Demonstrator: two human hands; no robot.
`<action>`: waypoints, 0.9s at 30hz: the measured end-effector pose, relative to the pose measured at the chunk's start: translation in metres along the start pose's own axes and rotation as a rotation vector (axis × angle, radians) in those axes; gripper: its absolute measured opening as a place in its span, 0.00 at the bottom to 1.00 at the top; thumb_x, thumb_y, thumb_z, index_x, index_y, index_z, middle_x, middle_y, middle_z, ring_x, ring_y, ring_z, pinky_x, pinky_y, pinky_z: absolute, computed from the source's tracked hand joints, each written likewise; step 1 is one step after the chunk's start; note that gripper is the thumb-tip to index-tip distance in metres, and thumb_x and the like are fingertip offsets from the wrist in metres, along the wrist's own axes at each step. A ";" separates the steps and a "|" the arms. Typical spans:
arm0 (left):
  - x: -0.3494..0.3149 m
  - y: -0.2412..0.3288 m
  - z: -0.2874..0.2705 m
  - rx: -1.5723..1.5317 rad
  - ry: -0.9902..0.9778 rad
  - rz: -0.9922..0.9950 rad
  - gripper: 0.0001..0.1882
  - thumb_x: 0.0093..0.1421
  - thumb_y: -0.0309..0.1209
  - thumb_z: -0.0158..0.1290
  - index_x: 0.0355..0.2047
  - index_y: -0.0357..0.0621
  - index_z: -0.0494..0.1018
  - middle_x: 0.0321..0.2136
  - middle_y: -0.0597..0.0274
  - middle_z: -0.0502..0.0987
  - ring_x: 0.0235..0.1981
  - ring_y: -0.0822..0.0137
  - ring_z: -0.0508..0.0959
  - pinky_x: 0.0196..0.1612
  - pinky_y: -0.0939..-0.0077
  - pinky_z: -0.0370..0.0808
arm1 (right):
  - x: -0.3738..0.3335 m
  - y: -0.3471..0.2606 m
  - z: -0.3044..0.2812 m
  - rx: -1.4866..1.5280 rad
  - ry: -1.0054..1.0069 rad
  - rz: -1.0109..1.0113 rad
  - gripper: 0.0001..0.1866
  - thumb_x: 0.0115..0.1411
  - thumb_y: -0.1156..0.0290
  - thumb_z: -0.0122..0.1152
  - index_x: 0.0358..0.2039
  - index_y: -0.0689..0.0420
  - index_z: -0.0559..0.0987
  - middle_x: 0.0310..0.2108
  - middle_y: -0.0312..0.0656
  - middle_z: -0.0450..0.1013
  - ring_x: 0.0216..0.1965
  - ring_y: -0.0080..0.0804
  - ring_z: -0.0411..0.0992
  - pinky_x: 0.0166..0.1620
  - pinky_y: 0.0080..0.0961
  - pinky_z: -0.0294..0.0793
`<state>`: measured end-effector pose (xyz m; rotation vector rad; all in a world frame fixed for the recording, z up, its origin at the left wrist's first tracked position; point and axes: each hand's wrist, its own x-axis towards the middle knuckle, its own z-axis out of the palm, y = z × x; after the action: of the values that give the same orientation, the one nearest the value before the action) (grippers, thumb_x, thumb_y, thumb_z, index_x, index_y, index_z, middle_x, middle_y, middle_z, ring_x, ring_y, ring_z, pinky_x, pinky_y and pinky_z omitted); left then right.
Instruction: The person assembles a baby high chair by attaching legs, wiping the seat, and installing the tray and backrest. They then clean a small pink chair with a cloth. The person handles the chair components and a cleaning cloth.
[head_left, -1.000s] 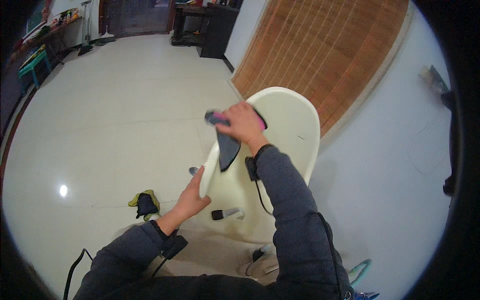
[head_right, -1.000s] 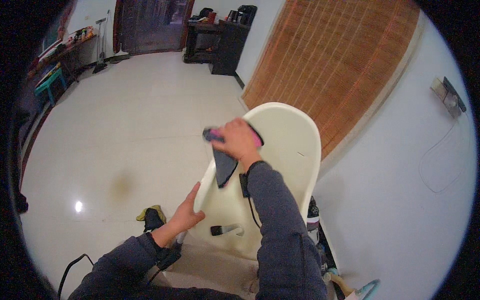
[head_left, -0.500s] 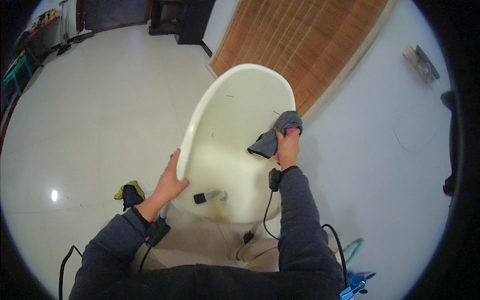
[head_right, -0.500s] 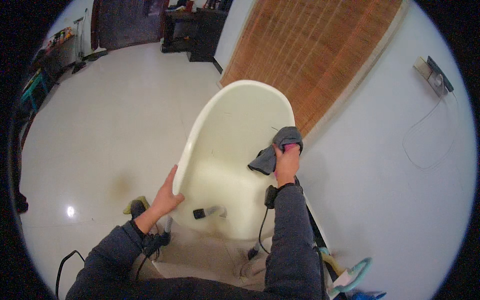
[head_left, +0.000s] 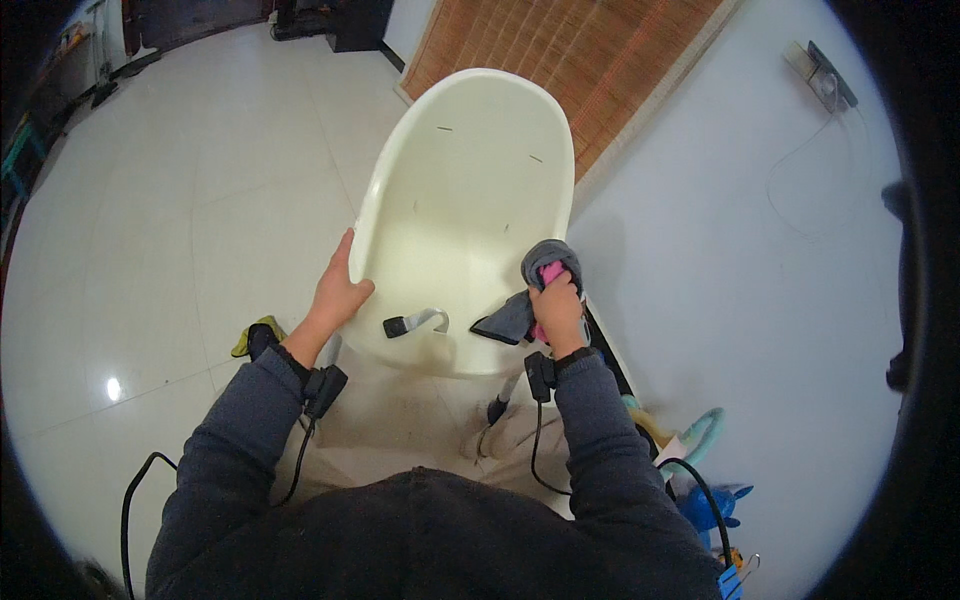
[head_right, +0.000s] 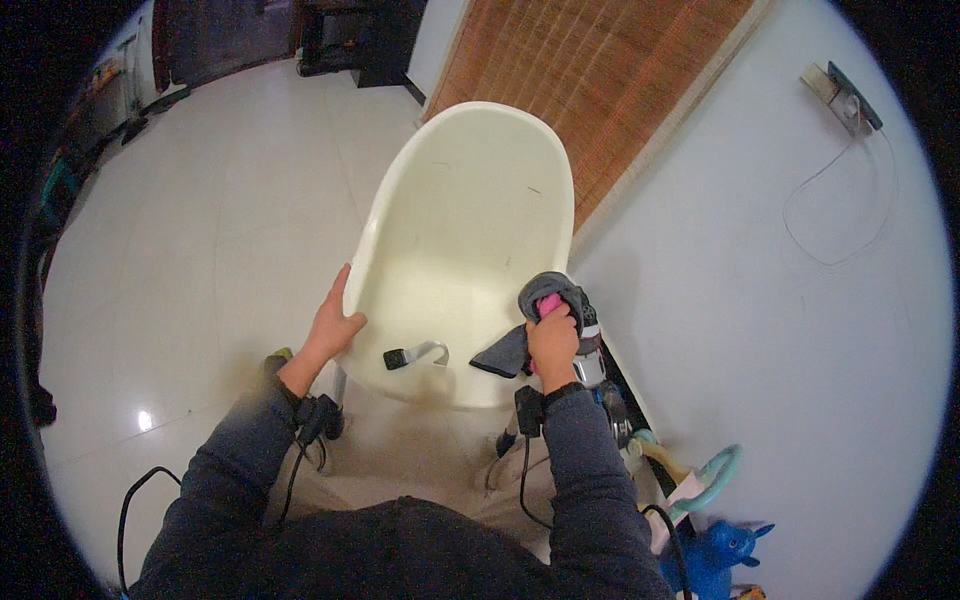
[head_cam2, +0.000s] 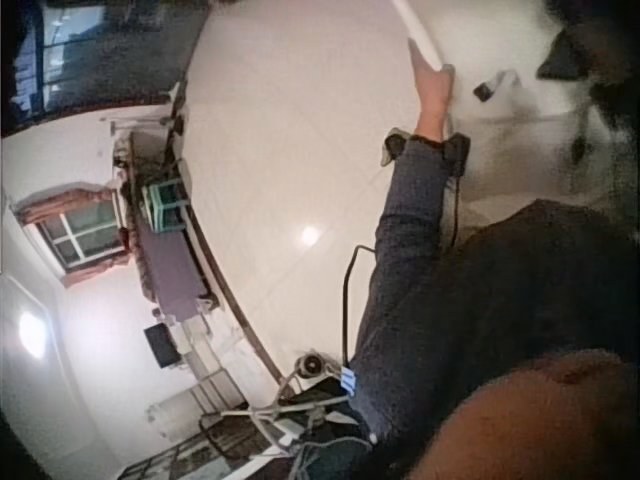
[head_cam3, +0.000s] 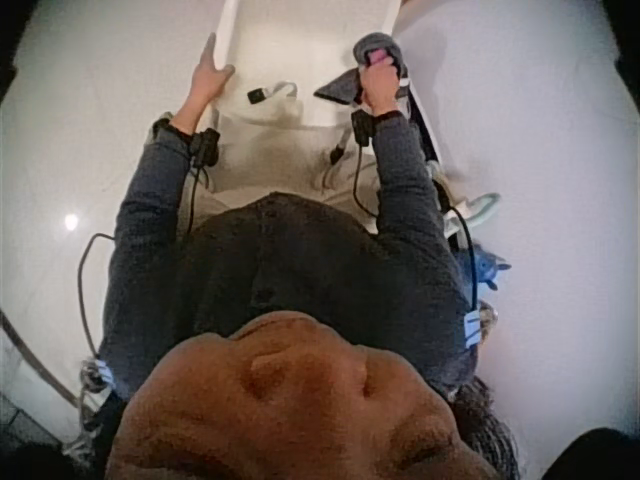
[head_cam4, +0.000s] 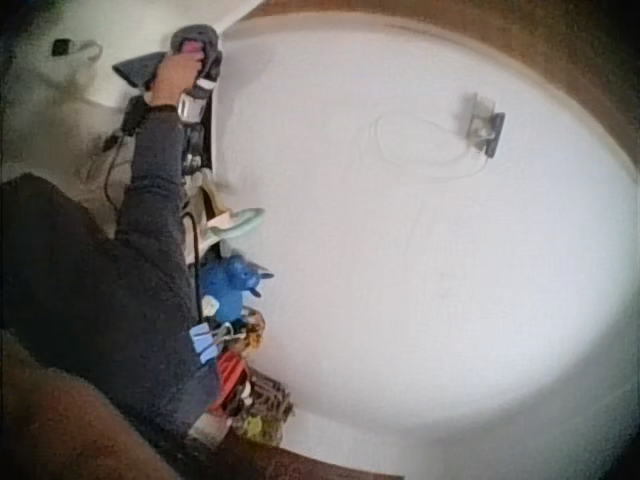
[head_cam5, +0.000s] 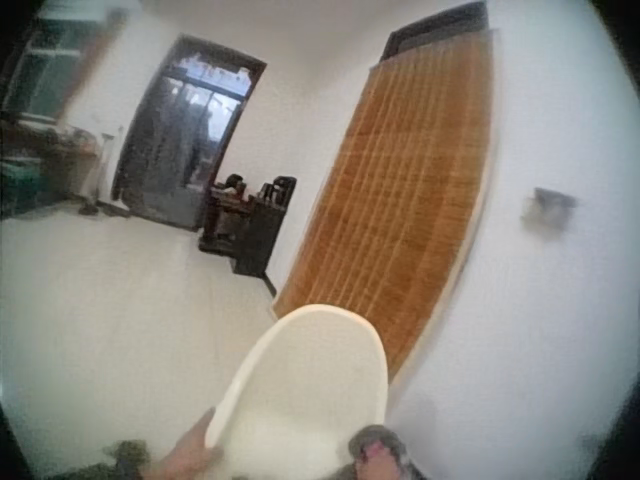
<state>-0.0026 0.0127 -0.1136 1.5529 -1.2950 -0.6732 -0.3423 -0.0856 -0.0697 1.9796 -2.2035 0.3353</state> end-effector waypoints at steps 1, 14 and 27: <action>0.000 0.000 0.000 0.002 -0.007 -0.005 0.46 0.45 0.29 0.52 0.65 0.41 0.45 0.56 0.38 0.62 0.55 0.48 0.67 0.56 0.66 0.65 | -0.009 0.002 -0.002 0.006 0.013 -0.001 0.36 0.49 0.54 0.66 0.47 0.66 0.61 0.38 0.58 0.70 0.38 0.54 0.74 0.39 0.40 0.77; 0.001 -0.014 -0.003 -0.032 -0.053 -0.007 0.46 0.45 0.30 0.52 0.65 0.40 0.45 0.59 0.40 0.58 0.59 0.49 0.63 0.59 0.68 0.62 | -0.102 0.031 -0.052 0.165 -0.181 -0.151 0.31 0.53 0.66 0.58 0.53 0.67 0.60 0.34 0.64 0.72 0.36 0.62 0.72 0.40 0.49 0.72; -0.001 -0.015 -0.003 0.069 -0.025 0.033 0.45 0.46 0.30 0.53 0.64 0.37 0.45 0.59 0.40 0.58 0.60 0.48 0.60 0.61 0.67 0.60 | 0.005 -0.133 0.139 0.000 -0.347 -0.339 0.40 0.55 0.42 0.48 0.63 0.52 0.56 0.64 0.59 0.49 0.63 0.67 0.46 0.61 0.58 0.48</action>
<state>0.0064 0.0140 -0.1265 1.5794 -1.3729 -0.6346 -0.2065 -0.1410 -0.1940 2.5162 -1.9784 -0.0584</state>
